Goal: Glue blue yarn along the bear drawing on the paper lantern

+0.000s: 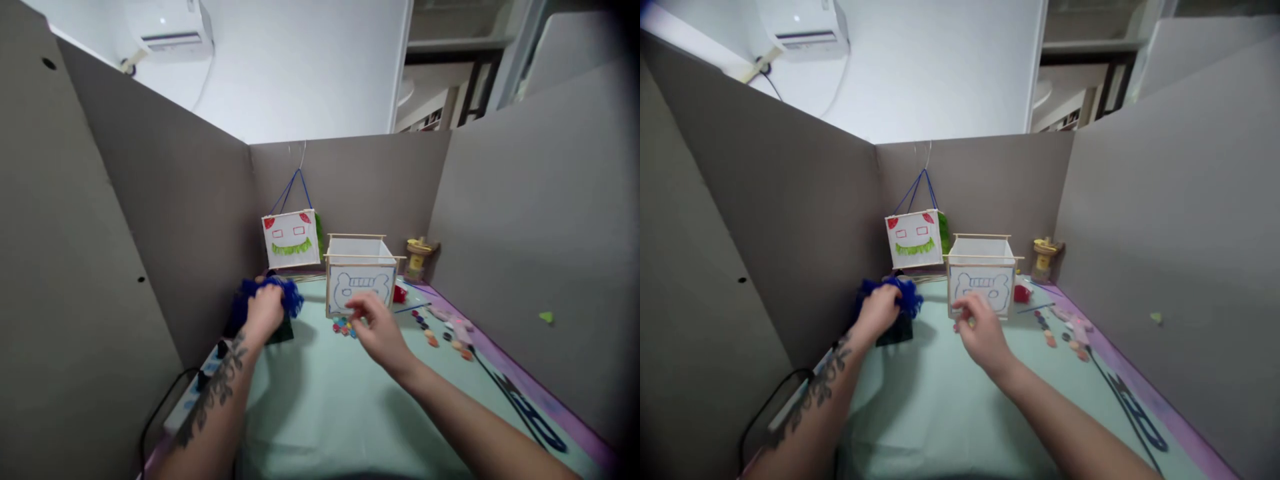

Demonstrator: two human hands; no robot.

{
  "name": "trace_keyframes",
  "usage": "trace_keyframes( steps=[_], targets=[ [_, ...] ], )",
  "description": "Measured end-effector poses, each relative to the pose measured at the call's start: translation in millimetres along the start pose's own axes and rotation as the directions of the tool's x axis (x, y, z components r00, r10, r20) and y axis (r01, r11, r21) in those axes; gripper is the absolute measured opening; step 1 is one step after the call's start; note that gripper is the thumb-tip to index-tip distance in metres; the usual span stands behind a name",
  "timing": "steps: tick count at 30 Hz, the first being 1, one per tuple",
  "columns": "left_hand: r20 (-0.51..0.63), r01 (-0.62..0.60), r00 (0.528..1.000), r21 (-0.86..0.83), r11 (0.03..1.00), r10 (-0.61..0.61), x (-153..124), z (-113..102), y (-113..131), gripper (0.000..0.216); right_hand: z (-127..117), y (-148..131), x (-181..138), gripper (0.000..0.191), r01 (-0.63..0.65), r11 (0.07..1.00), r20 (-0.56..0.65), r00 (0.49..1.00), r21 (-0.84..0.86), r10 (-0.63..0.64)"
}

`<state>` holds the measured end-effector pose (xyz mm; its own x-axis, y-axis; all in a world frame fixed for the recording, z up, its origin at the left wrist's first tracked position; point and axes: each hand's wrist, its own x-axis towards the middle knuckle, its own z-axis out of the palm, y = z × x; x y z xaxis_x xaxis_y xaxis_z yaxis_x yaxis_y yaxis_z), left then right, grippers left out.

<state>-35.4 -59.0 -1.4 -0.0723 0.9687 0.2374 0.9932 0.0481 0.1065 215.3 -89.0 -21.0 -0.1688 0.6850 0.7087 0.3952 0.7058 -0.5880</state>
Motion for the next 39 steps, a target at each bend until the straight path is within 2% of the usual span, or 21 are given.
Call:
trace_keyframes(
  steps=[2, 3, 5, 6, 10, 13, 15, 17, 18, 19, 21, 22, 23, 25, 27, 28, 30, 32, 35, 37, 39],
  targets=[
    [0.228, -0.003, 0.974, -0.072, 0.997, 0.019, -26.8, 32.3, 7.1, 0.029, 23.3, 16.0, -3.6, 0.013, -0.124, 0.99, 0.165, 0.98, 0.063, 0.113],
    [0.288, -0.014, 0.956, -0.119, 0.993, 0.048, -38.9, 45.4, 9.9, 0.03, 34.9, 23.3, -5.5, 0.014, -0.182, 0.981, 0.231, 0.96, 0.071, 0.161],
    [0.284, -0.022, 0.956, -0.19, 0.982, 0.076, -57.3, 64.2, 13.5, 0.031, 57.4, 34.5, -6.1, 0.023, -0.273, 0.96, 0.288, 0.926, 0.058, 0.245],
    [0.268, -0.025, 0.96, -0.219, 0.975, 0.085, -63.1, 70.2, 14.4, 0.031, 68.8, 38.2, -3.8, 0.025, -0.272, 0.962, 0.297, 0.921, 0.033, 0.251],
    [0.277, -0.037, 0.954, -0.262, 0.964, 0.113, -70.1, 81.5, 14.6, 0.029, 121.2, 45.5, 24.7, 0.025, -0.153, 0.98, 0.339, 0.922, -0.124, 0.186],
    [0.295, -0.055, 0.946, -0.267, 0.962, 0.136, -71.3, 82.0, 12.9, 0.028, 159.5, 50.0, 52.0, 0.042, -0.296, 0.934, 0.235, 0.911, -0.198, 0.339],
    [0.284, -0.055, 0.948, -0.291, 0.955, 0.141, -72.6, 79.6, 9.9, 0.027, 175.9, 53.8, 64.6, 0.043, -0.465, 0.838, 0.185, 0.831, -0.286, 0.525],
    [0.255, -0.044, 0.957, -0.335, 0.941, 0.135, -72.7, 76.4, 4.7, 0.027, 182.3, 56.7, 72.6, 0.028, -0.557, 0.763, 0.2, 0.748, -0.327, 0.632],
    [0.233, -0.038, 0.963, -0.372, 0.928, 0.132, -72.0, 74.9, 1.8, 0.027, 181.9, 57.2, 76.3, 0.018, -0.569, 0.753, 0.217, 0.731, -0.331, 0.647],
    [0.209, -0.029, 0.969, -0.423, 0.906, 0.129, -70.9, 73.8, -1.0, 0.026, 179.3, 56.4, 80.6, 0.012, -0.555, 0.768, 0.226, 0.743, -0.32, 0.63],
    [0.178, 0.017, 0.978, -0.589, 0.808, 0.109, -68.4, 73.1, -4.5, 0.021, 167.9, 50.1, 93.3, 0.009, -0.493, 0.83, 0.206, 0.812, -0.26, 0.546],
    [0.177, 0.061, 0.98, -0.704, 0.708, 0.091, -67.3, 73.2, -4.6, 0.019, 159.3, 44.0, 101.8, 0.008, -0.438, 0.88, 0.187, 0.863, -0.184, 0.469],
    [0.196, 0.122, 0.978, -0.82, 0.56, 0.074, -66.6, 73.4, -3.2, 0.019, 148.9, 35.9, 111.5, 0.007, -0.402, 0.913, 0.17, 0.896, -0.076, 0.409],
    [0.277, 0.264, 0.958, -0.953, 0.148, 0.074, -65.7, 73.1, 3.5, 0.032, 123.7, 14.5, 131.4, 0.017, -0.432, 0.883, 0.218, 0.893, 0.181, 0.393],
    [0.352, 0.38, 0.924, -0.89, -0.252, 0.15, -63.7, 70.8, 13.2, 0.043, 94.9, -11.4, 147.4, 0.028, -0.458, 0.791, 0.287, 0.886, 0.406, 0.365],
    [0.369, 0.417, 0.909, -0.816, -0.4, 0.195, -61.3, 68.7, 17.9, 0.044, 79.8, -24.7, 152.7, 0.028, -0.435, 0.759, 0.287, 0.899, 0.485, 0.332],
    [0.378, 0.445, 0.893, -0.662, -0.603, 0.243, -52.2, 62.8, 24.6, 0.041, 48.9, -49.5, 157.4, 0.026, -0.372, 0.713, 0.291, 0.926, 0.595, 0.24],
    [0.397, 0.4, 0.897, -0.548, -0.734, 0.192, -37.3, 55.4, 24.9, 0.045, 15.0, -68.6, 156.2, 0.025, -0.361, 0.692, 0.339, 0.924, 0.625, 0.175],
    [0.444, 0.224, 0.895, -0.507, -0.833, -0.03, -6.9, 43.4, 11.7, 0.041, -47.7, -81.3, 149.7, 0.026, -0.361, 0.722, 0.35, 0.92, 0.59, 0.175],
    [0.488, 0.166, 0.864, -0.507, -0.846, -0.122, 16.1, 35.5, -3.0, 0.033, -92.5, -77.3, 143.1, 0.019, -0.314, 0.76, 0.245, 0.947, 0.569, 0.208],
    [0.507, 0.125, 0.84, -0.525, -0.842, -0.192, 39.6, 27.5, -18.4, 0.026, -125.9, -64.6, 132.6, 0.014, -0.179, 0.867, 0.042, 0.983, 0.466, 0.18]
  ],
)
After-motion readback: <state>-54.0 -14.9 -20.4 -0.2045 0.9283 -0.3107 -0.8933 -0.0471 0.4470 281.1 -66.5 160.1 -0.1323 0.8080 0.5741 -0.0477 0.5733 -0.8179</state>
